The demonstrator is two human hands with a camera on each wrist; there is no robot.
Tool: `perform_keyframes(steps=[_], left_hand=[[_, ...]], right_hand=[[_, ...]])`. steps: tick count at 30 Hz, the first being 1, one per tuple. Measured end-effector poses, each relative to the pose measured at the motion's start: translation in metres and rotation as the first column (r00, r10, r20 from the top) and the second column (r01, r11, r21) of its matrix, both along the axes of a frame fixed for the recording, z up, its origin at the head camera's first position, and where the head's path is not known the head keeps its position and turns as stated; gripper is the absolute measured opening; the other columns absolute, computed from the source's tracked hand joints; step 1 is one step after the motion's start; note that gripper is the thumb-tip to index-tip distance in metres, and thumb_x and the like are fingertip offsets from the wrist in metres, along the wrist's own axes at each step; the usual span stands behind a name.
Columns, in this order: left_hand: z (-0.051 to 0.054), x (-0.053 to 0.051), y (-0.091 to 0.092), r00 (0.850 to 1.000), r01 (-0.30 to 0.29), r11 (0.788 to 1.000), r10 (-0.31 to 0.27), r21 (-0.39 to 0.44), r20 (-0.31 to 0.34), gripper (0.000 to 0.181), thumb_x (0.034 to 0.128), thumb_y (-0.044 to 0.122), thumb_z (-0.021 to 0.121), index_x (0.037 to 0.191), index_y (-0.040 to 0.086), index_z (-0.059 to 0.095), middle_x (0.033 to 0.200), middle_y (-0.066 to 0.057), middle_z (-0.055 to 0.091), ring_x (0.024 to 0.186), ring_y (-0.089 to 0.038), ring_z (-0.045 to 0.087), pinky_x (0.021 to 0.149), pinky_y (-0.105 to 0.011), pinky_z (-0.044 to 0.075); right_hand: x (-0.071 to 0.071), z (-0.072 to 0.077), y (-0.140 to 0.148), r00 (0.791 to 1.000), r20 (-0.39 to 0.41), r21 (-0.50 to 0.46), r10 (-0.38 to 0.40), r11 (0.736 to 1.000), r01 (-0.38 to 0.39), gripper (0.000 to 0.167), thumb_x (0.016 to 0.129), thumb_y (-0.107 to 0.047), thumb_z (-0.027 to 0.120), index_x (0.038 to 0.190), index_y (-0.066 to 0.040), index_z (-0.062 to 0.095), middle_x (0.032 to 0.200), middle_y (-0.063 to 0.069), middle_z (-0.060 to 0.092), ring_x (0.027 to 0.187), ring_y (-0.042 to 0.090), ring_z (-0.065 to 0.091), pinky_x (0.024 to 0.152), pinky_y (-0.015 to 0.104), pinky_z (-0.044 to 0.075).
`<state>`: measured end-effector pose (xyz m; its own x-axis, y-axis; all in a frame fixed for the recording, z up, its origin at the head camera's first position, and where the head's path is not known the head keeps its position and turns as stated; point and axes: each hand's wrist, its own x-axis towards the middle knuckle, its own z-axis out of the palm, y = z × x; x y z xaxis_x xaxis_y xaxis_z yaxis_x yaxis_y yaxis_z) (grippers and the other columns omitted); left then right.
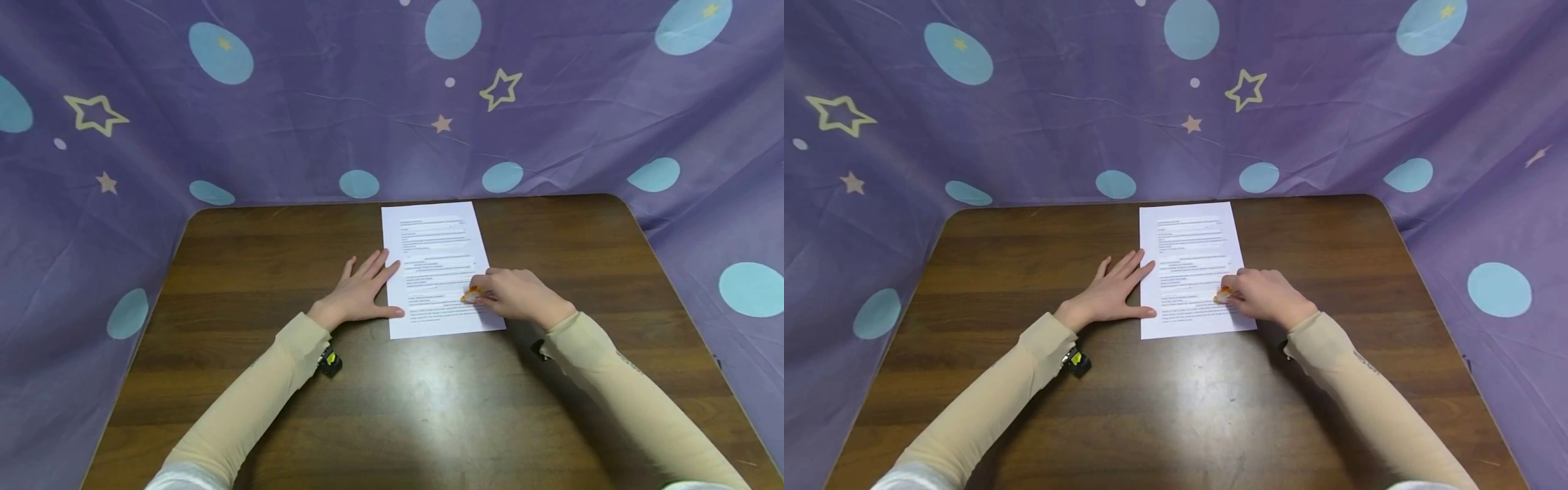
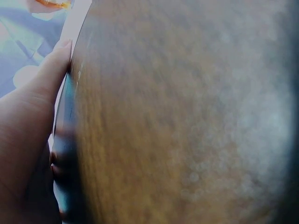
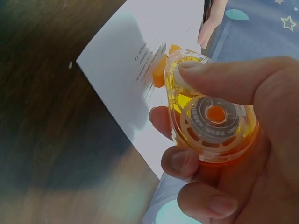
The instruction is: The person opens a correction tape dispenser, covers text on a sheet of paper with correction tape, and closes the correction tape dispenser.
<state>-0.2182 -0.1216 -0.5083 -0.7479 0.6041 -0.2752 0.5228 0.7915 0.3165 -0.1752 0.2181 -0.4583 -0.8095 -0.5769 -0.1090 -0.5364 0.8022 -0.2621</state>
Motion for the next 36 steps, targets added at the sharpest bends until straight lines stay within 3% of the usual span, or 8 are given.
perform_keyframes(steps=[13,30,36], left_hand=[[0.002,0.001,-0.002,1.000,0.006,1.000,-0.005,0.024,-0.004,0.108,0.0896,0.076,0.062,0.169,0.019,0.015,0.176,-0.011,-0.001,0.162,-0.027,-0.004,0.123,-0.065,-0.005],[0.000,0.001,0.000,1.000,-0.006,1.000,0.005,0.026,0.003,0.108,0.0895,0.076,0.062,0.169,0.020,0.015,0.176,-0.009,-0.002,0.162,-0.026,-0.005,0.123,-0.064,-0.006],[-0.004,-0.001,0.000,1.000,-0.014,1.000,0.014,0.021,0.005,0.109,0.0887,0.077,0.061,0.169,0.022,0.013,0.176,-0.007,-0.004,0.162,-0.024,-0.007,0.123,-0.063,-0.007]], right_hand=[[0.003,0.002,0.007,1.000,0.017,-0.026,-0.004,1.000,0.004,0.016,0.093,-0.013,0.076,0.109,-0.014,0.075,0.087,0.000,0.066,0.065,0.012,0.051,0.054,0.033,0.043],[0.007,0.001,-0.017,0.997,0.068,-0.046,0.049,0.998,-0.046,0.015,0.096,-0.020,0.075,0.111,-0.018,0.074,0.086,-0.003,0.062,0.064,0.011,0.051,0.054,0.032,0.043],[0.007,-0.002,-0.025,0.996,0.020,-0.050,0.086,0.995,-0.085,0.010,0.095,-0.017,0.076,0.105,-0.019,0.073,0.082,-0.004,0.061,0.060,0.010,0.048,0.052,0.032,0.042]])
